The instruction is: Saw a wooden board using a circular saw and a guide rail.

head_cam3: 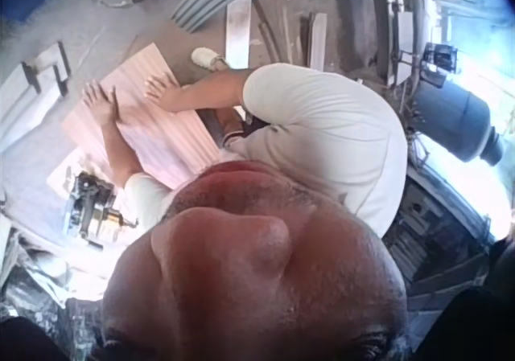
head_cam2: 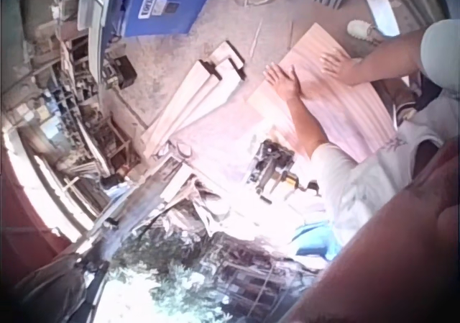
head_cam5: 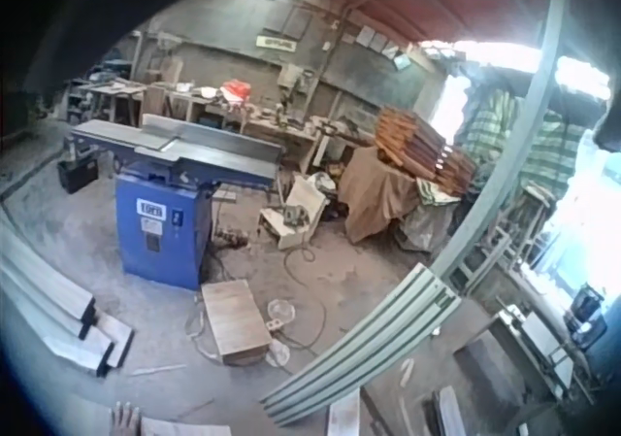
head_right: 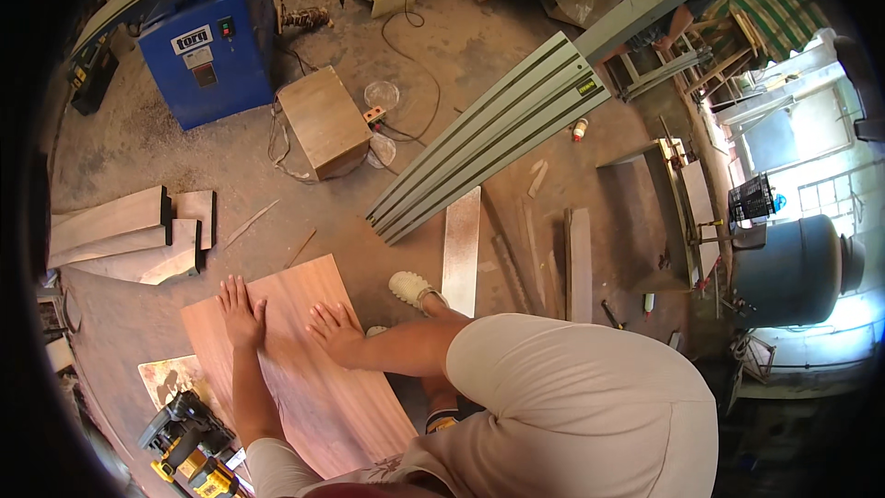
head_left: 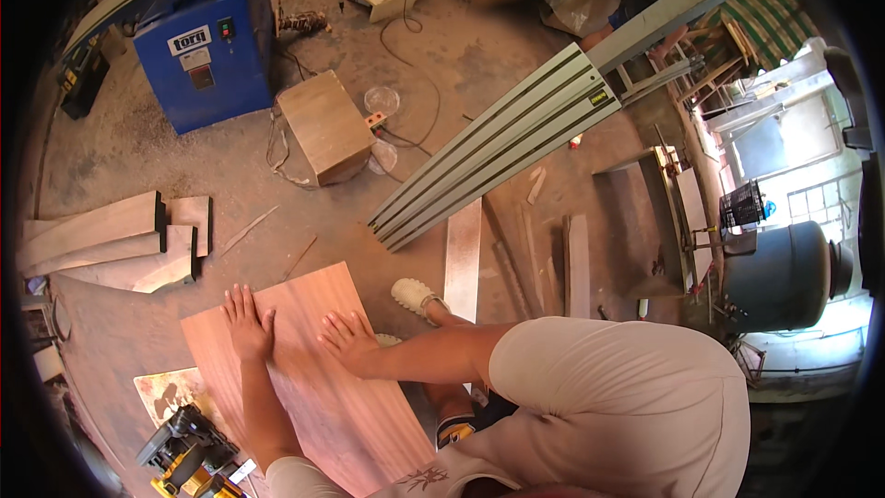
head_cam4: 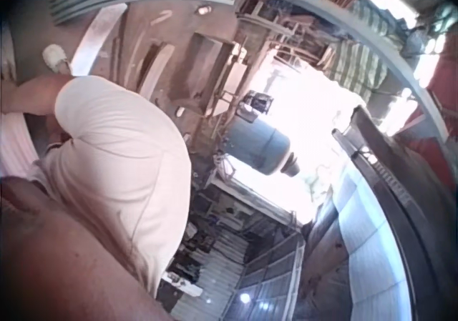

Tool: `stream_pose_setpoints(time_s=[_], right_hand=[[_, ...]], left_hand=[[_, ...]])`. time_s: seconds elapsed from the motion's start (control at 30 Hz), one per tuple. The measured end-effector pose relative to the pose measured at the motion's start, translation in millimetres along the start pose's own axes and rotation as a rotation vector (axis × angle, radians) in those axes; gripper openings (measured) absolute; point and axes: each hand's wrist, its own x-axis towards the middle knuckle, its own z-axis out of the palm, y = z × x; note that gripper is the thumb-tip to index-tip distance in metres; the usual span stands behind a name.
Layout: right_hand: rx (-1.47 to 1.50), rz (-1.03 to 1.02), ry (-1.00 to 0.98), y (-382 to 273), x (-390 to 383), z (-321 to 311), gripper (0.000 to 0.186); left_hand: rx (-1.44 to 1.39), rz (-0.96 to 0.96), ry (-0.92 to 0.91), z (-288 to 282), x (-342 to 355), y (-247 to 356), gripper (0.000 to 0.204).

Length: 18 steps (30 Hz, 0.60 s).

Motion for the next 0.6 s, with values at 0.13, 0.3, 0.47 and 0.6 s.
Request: stream_pose_setpoints(time_s=[0.13, 0.3, 0.47, 0.6], right_hand=[[0.007, 0.028, 0.006, -6, 8, 4, 0.063], [0.040, 0.014, -0.022, -11, 14, 4, 0.080], [-0.022, 0.021, -0.126, -18, 21, 4, 0.106], [-0.089, 0.022, -0.178, -26, 29, 5, 0.113]], left_hand=[[0.002, -0.111, 0.013, 6, 4, -37, 0.069], [0.081, -0.384, 0.152, 21, -7, -118, 0.071], [0.128, -0.502, 0.289, 48, -9, -148, 0.066], [0.109, -0.371, 0.554, 65, 0, -85, 0.064]])
